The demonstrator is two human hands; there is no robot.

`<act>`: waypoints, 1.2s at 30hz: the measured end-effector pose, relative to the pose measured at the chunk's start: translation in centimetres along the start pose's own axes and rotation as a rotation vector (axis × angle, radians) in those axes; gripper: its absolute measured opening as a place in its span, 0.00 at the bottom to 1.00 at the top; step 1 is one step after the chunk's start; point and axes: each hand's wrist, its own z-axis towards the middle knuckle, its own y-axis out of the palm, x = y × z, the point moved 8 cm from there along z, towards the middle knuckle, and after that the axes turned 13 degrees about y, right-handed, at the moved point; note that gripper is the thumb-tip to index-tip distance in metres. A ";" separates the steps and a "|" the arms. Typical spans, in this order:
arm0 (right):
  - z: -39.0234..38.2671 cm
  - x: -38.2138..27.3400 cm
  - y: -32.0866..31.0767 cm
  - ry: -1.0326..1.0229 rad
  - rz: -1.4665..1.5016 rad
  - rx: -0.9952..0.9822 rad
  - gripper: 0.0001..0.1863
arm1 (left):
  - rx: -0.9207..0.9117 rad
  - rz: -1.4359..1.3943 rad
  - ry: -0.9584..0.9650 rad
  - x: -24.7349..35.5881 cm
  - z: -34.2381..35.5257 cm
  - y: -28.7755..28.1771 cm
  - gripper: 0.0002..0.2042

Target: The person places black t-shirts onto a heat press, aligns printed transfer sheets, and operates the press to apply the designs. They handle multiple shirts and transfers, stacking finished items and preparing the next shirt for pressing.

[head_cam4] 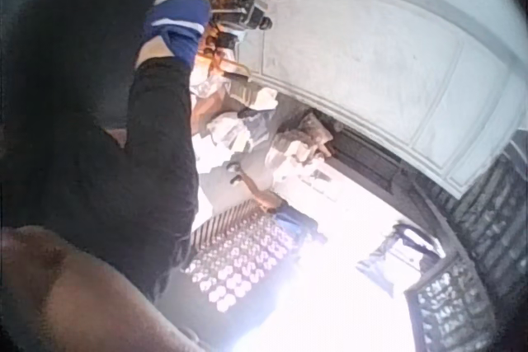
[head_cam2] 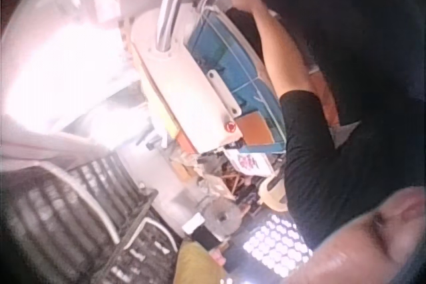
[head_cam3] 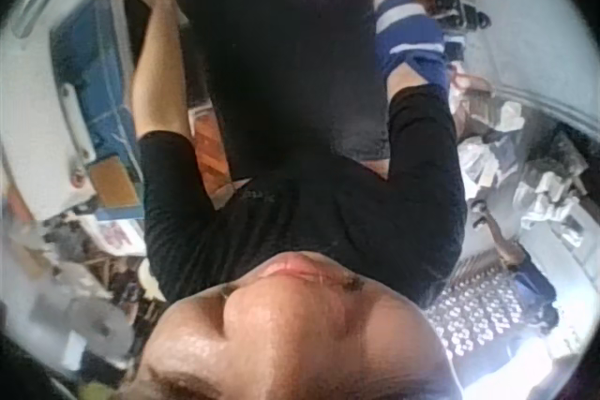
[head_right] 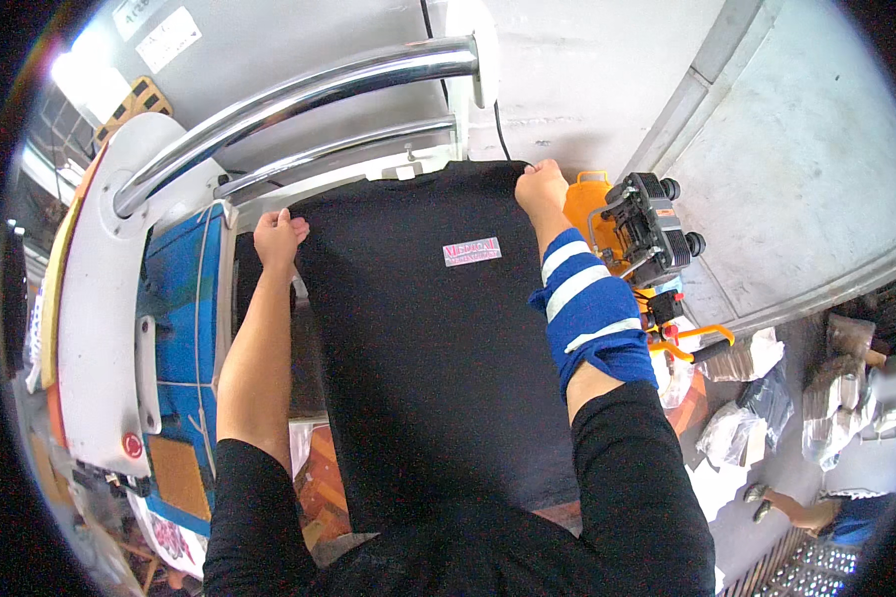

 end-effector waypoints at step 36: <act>-0.4 4.5 -7.7 -0.159 0.406 0.274 0.11 | 0.463 1.181 0.474 23.5 -26.8 -43.4 0.18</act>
